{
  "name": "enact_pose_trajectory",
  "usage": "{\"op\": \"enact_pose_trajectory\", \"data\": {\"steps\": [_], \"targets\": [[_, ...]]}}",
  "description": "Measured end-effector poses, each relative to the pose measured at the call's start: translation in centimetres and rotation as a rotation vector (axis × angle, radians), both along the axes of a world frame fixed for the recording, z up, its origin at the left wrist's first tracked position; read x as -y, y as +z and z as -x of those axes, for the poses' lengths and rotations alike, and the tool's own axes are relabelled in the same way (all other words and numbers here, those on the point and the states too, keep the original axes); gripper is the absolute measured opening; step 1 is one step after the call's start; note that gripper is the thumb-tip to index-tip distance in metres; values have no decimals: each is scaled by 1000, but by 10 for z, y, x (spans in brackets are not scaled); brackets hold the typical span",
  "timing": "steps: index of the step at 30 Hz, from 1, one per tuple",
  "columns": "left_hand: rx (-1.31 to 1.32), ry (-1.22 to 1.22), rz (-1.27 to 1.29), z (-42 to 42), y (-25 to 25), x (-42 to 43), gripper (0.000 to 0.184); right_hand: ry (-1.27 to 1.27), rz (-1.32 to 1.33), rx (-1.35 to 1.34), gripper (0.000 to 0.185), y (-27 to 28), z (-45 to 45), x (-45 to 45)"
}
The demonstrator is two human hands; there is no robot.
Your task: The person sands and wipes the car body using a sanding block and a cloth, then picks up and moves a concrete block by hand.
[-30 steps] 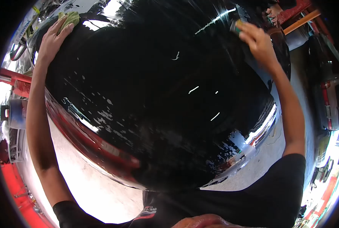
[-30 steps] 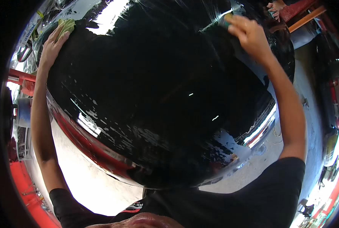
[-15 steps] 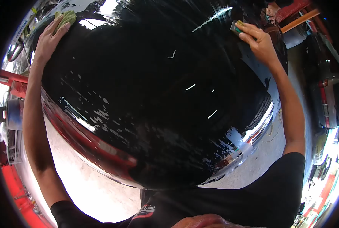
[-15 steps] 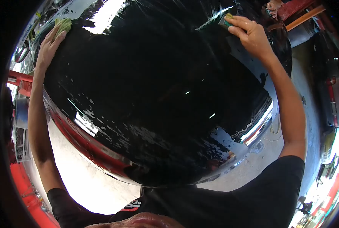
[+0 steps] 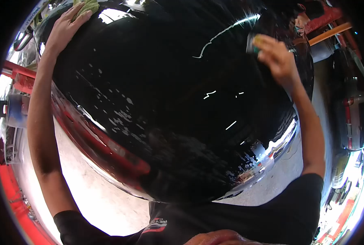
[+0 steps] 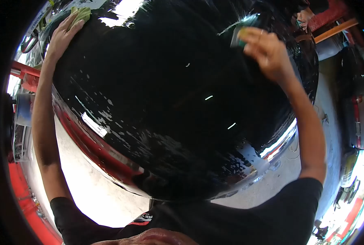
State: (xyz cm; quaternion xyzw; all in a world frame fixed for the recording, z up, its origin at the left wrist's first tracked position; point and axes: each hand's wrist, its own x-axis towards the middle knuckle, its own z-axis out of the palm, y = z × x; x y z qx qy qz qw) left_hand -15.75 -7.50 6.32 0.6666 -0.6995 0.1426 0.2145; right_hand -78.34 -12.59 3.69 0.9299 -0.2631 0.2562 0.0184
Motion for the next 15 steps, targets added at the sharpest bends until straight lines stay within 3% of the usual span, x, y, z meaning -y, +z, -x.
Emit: {"op": "enact_pose_trajectory", "data": {"steps": [1, 3, 7, 9, 12, 13, 14, 15], "targets": [[-10, 16, 5, -5, -2, 0, 73, 25, -110, 51, 33, -1, -14, -28], [-70, -28, -25, 9, 2, -12, 67, 58, 9, 19, 30, -1, -39, -5], [-186, -123, -57, 72, 24, -32, 57, 160, 159, 204, 28, 0, -141, 137], [-297, -122, -79, 73, 25, -32, 57, -55, 181, 142, 28, 9, -178, 175], [-94, -39, -19, 17, 16, -15, 61, -43, 41, 207, 28, 9, -165, 133], [-54, -28, -7, 0, 10, -7, 63, 77, 51, 204, 27, 11, -141, 102], [-33, -28, -5, -10, 7, 0, 64, -286, -302, -48, 31, -5, -104, 88], [-29, -29, -4, -14, 5, 5, 66, -69, -6, 10, 31, -2, -67, 29]]}}
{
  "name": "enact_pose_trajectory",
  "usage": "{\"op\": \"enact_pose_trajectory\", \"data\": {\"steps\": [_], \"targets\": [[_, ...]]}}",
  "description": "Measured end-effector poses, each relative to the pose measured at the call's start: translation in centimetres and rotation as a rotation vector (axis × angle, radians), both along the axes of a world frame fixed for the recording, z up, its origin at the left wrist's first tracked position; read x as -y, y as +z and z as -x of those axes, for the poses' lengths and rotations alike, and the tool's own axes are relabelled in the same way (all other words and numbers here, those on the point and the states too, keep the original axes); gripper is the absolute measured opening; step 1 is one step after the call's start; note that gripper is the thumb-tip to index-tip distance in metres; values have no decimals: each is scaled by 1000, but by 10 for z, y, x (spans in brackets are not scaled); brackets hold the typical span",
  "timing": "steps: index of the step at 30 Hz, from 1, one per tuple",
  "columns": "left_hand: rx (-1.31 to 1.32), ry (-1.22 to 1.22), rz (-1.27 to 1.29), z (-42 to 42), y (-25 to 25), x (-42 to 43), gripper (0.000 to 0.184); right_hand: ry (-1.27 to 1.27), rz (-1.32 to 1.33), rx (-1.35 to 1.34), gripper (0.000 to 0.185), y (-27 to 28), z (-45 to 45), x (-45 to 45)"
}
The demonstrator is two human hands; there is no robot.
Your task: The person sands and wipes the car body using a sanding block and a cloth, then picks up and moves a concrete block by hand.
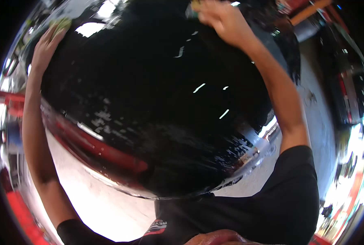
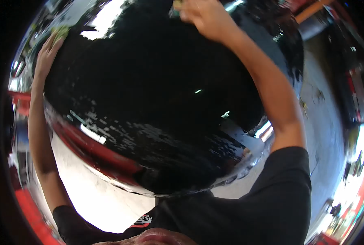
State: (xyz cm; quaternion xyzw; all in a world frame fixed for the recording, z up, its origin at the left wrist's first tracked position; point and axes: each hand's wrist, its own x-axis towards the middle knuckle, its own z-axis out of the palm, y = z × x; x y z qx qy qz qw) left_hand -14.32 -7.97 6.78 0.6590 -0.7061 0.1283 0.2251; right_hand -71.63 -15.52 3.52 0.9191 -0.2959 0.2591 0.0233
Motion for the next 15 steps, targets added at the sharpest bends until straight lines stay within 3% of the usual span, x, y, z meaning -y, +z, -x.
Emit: {"op": "enact_pose_trajectory", "data": {"steps": [1, 3, 6, 8, 10, 11, 12, 13, 15], "targets": [[10, 4, -7, 3, 2, 1, 66, 77, 90, 101, 30, -9, 37, -43], [21, 41, -13, 5, 7, 4, 67, -50, -70, 71, 33, -17, 105, -116], [41, 74, -14, 11, 1, 4, 66, -48, -70, 43, 35, -23, 136, -138], [69, 54, 12, -6, -4, 9, 64, -67, 30, 35, 33, -21, 112, -78], [193, -115, -57, -50, -13, 22, 61, -60, 218, 49, 34, -21, 73, 14], [82, -120, -59, -50, -14, 24, 61, -213, 19, 31, 33, -18, 48, 54], [-24, -130, -60, -41, -14, 22, 60, -95, 244, 27, 25, -4, 29, 64], [-17, -105, -52, -23, -7, 18, 62, -508, -49, 54, 35, -6, 3, 69], [5, -72, -46, -21, -6, 12, 63, -612, -108, 92, 34, -4, -11, 67]]}}
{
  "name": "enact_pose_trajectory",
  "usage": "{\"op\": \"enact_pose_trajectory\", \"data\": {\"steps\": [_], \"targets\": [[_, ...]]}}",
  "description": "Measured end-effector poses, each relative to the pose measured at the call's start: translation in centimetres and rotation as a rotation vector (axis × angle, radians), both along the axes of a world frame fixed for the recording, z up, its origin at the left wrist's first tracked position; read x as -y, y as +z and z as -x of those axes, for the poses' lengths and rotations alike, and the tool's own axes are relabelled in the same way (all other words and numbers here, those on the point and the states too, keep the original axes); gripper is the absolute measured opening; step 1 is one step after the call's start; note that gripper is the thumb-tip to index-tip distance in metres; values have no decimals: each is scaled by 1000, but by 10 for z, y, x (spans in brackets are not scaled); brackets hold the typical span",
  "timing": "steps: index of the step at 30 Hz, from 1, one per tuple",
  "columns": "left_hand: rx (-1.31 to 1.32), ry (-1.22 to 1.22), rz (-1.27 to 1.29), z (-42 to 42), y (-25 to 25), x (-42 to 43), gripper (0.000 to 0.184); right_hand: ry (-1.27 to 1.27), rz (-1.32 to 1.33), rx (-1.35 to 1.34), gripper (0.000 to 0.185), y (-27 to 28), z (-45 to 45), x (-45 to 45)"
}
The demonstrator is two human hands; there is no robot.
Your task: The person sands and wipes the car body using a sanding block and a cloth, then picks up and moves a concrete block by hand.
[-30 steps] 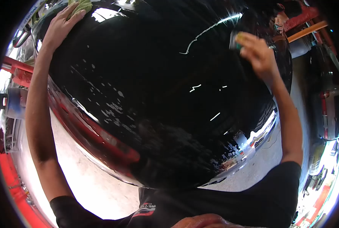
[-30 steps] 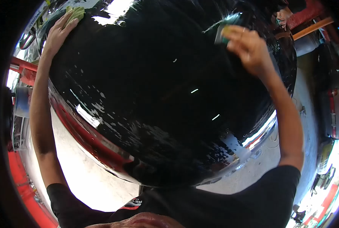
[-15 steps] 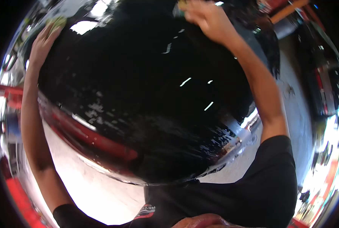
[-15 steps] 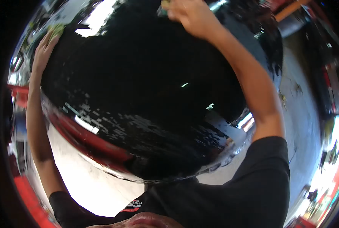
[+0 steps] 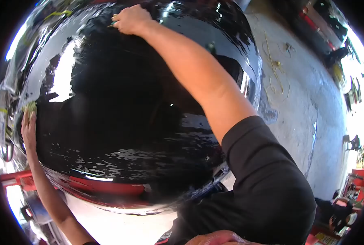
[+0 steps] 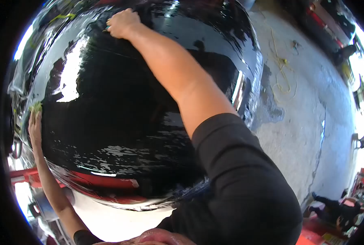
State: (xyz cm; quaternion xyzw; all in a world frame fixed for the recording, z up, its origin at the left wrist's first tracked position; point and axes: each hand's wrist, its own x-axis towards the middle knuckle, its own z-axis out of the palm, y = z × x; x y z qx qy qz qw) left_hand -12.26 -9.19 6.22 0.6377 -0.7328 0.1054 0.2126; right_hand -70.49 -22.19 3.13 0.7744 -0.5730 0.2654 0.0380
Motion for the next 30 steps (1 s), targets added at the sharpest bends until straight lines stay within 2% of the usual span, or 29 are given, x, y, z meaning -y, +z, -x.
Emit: {"op": "enact_pose_trajectory", "data": {"steps": [2, 3, 4, 6, 9, 11, 12, 13, 14, 15, 16, 17, 18, 20, 21, 22, 23, 25, 27, 28, 29, 30], "targets": [[-15, 49, -33, 14, 7, -1, 65, 55, -98, -2, 31, 12, 3, -44], [20, 66, -23, 14, 6, -1, 67, 110, -88, 55, 32, 4, 6, -66], [-4, 76, -38, 17, 7, 0, 69, 112, 15, -32, 38, -3, 13, -95], [-15, 106, -55, 17, 7, 2, 70, 183, 30, -69, 33, -14, 36, -163], [-46, 172, -34, 13, 2, 4, 67, 285, 190, 223, 26, -48, 91, -262], [-54, 238, -51, 38, 4, 1, 61, 283, 206, 235, 32, -52, 126, -321], [-173, 102, -82, 64, 4, -5, 57, 272, 156, 221, 36, -55, 143, -342], [-258, 66, -82, 84, -3, -4, 54, 279, 159, 192, 37, -58, 158, -354], [-381, -100, -110, 144, 2, -22, 52, 290, 110, 233, 36, -53, 167, -365], [-231, -125, -53, 176, 0, -35, 53, 302, 86, 191, 35, -51, 172, -366], [-205, -57, -107, 226, 6, -57, 52, 302, 30, 194, 37, -44, 171, -366], [-51, -98, -7, 245, -6, -64, 50, 327, 18, 172, 37, -44, 170, -359], [-13, -210, 54, 290, -4, -86, 51, 356, 9, 165, 37, -38, 165, -349], [-52, -407, -107, 348, 8, -123, 55, 427, -8, 167, 39, -29, 142, -321], [95, -486, 101, 358, -9, -131, 54, 447, -19, 147, 41, -25, 127, -306], [91, -520, 78, 370, -14, -146, 56, 490, 30, 139, 34, -20, 110, -289], [60, -564, 75, 373, -13, -156, 56, 516, 36, 162, 33, -14, 93, -276], [77, -490, 146, 341, -16, -153, 52, 547, -36, 192, 33, -7, 73, -262], [68, -277, 157, 270, -9, -143, 51, 558, -51, 121, 35, -6, 80, -267], [-63, -102, 85, 243, 6, -151, 53, 583, -69, 106, 35, -8, 92, -273], [35, 29, 168, 193, -2, -139, 57, 596, -86, 90, 36, -9, 100, -280], [-79, 94, 94, 154, 0, -134, 62, 587, -89, 117, 37, -13, 102, -287]]}}
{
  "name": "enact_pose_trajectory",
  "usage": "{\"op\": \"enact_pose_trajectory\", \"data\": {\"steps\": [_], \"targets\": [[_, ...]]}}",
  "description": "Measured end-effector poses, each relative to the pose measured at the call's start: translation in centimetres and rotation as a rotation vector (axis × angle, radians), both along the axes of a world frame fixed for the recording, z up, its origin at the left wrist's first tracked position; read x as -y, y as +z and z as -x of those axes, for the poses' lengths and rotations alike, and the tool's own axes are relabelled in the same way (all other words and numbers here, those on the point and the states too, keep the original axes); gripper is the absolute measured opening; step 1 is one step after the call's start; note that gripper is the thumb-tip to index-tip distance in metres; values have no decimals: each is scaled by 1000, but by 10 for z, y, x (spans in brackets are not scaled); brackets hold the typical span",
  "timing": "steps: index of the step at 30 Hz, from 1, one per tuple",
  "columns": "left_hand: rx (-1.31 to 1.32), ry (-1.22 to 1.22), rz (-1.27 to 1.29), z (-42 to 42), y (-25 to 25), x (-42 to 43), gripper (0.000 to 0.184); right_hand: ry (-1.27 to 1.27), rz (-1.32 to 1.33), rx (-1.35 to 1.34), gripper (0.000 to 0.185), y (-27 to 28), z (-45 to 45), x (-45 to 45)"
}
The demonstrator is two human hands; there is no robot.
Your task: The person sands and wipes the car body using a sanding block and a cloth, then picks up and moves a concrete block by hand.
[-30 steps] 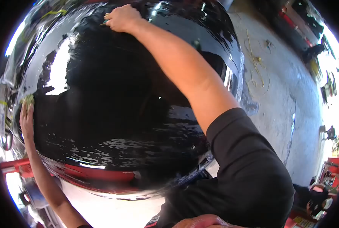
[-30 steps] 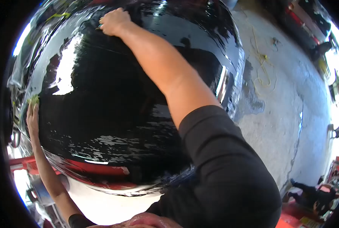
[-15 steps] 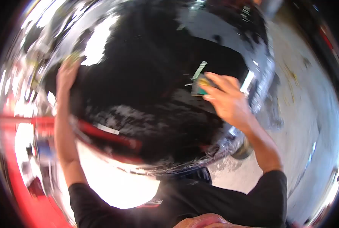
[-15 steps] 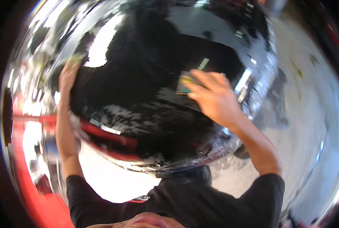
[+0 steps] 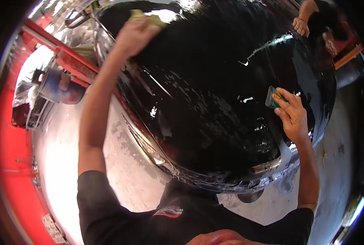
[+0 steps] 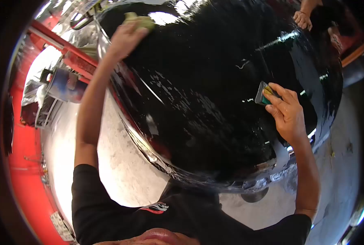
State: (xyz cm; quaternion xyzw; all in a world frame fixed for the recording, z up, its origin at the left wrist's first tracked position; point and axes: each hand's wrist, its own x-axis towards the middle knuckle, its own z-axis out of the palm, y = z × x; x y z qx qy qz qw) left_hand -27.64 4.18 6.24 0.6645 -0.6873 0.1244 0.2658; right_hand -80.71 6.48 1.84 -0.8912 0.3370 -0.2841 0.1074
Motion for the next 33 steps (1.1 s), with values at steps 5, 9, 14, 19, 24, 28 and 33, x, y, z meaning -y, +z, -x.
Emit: {"op": "enact_pose_trajectory", "data": {"steps": [5, 9, 14, 19, 24, 28, 33], "targets": [[168, 52, 71, -61, -15, 36, 73, 89, 63, -45, 37, 19, -74, 53], [185, 58, 55, -67, -19, 49, 70, 260, 308, 28, 33, 18, -169, 143], [137, -1, 23, -92, -15, 53, 74, 111, 189, -121, 35, 23, -153, 115], [29, 13, 44, -51, 7, 37, 52, 103, 101, -93, 34, 22, -84, 61], [8, -74, 59, -55, 8, 36, 55, 248, 287, -61, 34, 27, -179, 155], [1, -20, 60, -55, 7, 34, 57, 265, 237, 145, 26, 32, -249, 185], [86, -135, 82, -70, 2, 40, 56, 164, 167, -3, 33, 22, -157, 83]]}}
